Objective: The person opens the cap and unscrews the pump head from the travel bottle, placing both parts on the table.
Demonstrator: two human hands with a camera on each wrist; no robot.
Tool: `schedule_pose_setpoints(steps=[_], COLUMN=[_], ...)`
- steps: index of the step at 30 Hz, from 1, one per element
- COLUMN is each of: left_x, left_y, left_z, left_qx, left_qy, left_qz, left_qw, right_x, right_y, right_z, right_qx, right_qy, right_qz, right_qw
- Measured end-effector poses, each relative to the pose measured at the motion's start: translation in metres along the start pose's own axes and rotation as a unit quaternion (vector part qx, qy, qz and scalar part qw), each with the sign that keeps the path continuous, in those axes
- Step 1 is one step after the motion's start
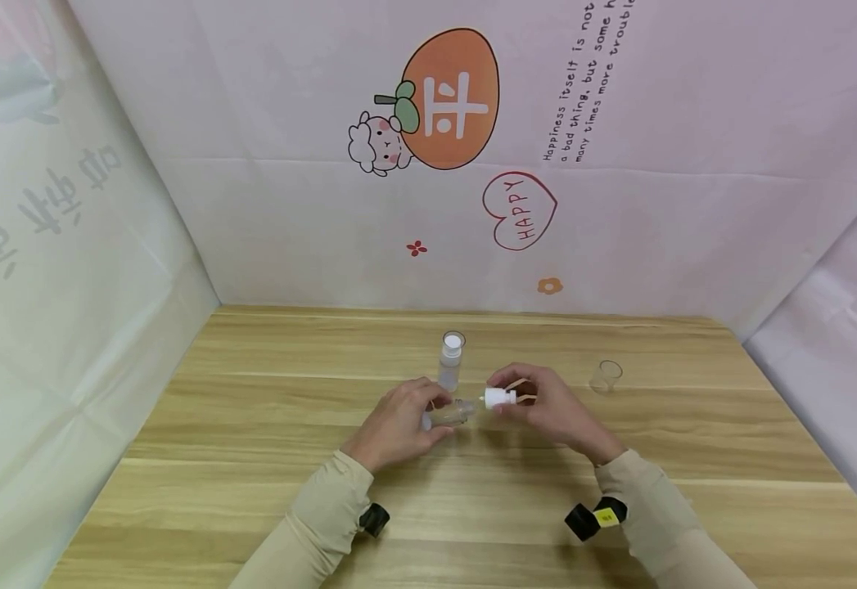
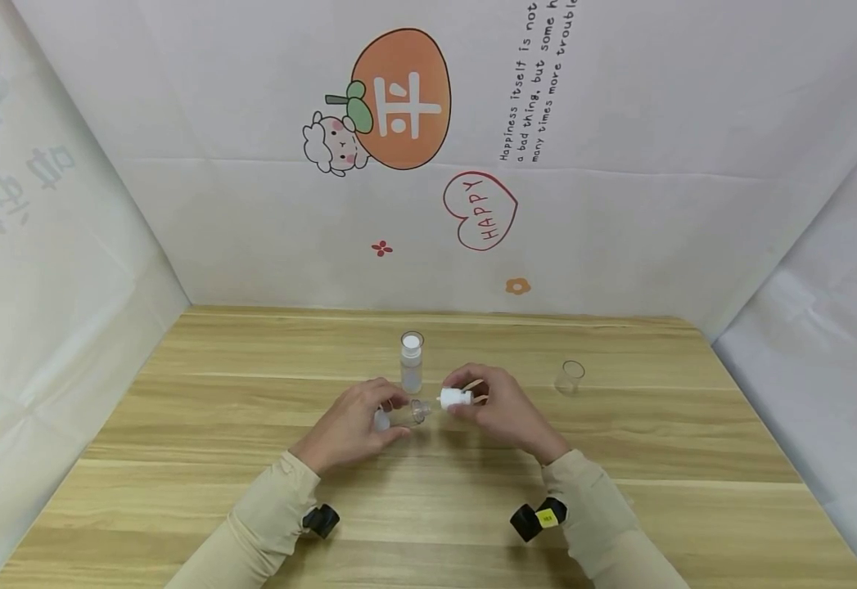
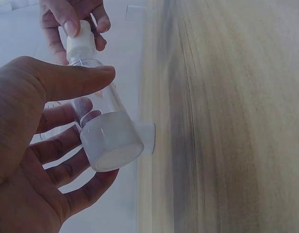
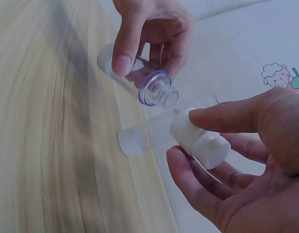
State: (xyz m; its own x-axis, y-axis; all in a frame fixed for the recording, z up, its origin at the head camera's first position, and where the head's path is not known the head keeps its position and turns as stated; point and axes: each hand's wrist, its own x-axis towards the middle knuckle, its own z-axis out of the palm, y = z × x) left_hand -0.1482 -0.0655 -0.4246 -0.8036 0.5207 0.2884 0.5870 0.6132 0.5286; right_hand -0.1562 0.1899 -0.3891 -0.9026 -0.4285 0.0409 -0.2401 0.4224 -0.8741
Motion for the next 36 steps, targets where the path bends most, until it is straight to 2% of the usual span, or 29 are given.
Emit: schedule_pose_setpoints(steps=[6,13,18,25,30,36], left_x=[-0.002,-0.003,-0.004,-0.005,-0.005,-0.006], left_y=[0.0,0.0,-0.001,-0.003,-0.003,-0.002], left_z=[-0.002,-0.004,-0.003,-0.003,-0.004,-0.006], left_qx=[-0.004,-0.009,-0.009,-0.012,-0.016,-0.018], left_qy=[0.003,0.005,0.007,0.008,0.011,0.013], left_qz=[-0.002,-0.007,-0.008,-0.009,-0.008,-0.01], left_qw=[1.0,0.9999,0.9999,0.9998,0.9998,0.9997], right_x=[0.005,0.019,0.029,0.035,0.039,0.041], right_y=[0.008,0.027,0.035,0.038,0.039,0.04], right_z=[0.002,0.012,0.019,0.025,0.029,0.031], right_qx=[-0.029,-0.098,-0.118,-0.149,-0.174,-0.177], right_qy=[0.032,0.069,0.076,0.082,0.084,0.079], right_qz=[-0.001,0.009,0.013,0.055,0.069,0.076], right_qw=[0.999,0.993,0.99,0.984,0.979,0.978])
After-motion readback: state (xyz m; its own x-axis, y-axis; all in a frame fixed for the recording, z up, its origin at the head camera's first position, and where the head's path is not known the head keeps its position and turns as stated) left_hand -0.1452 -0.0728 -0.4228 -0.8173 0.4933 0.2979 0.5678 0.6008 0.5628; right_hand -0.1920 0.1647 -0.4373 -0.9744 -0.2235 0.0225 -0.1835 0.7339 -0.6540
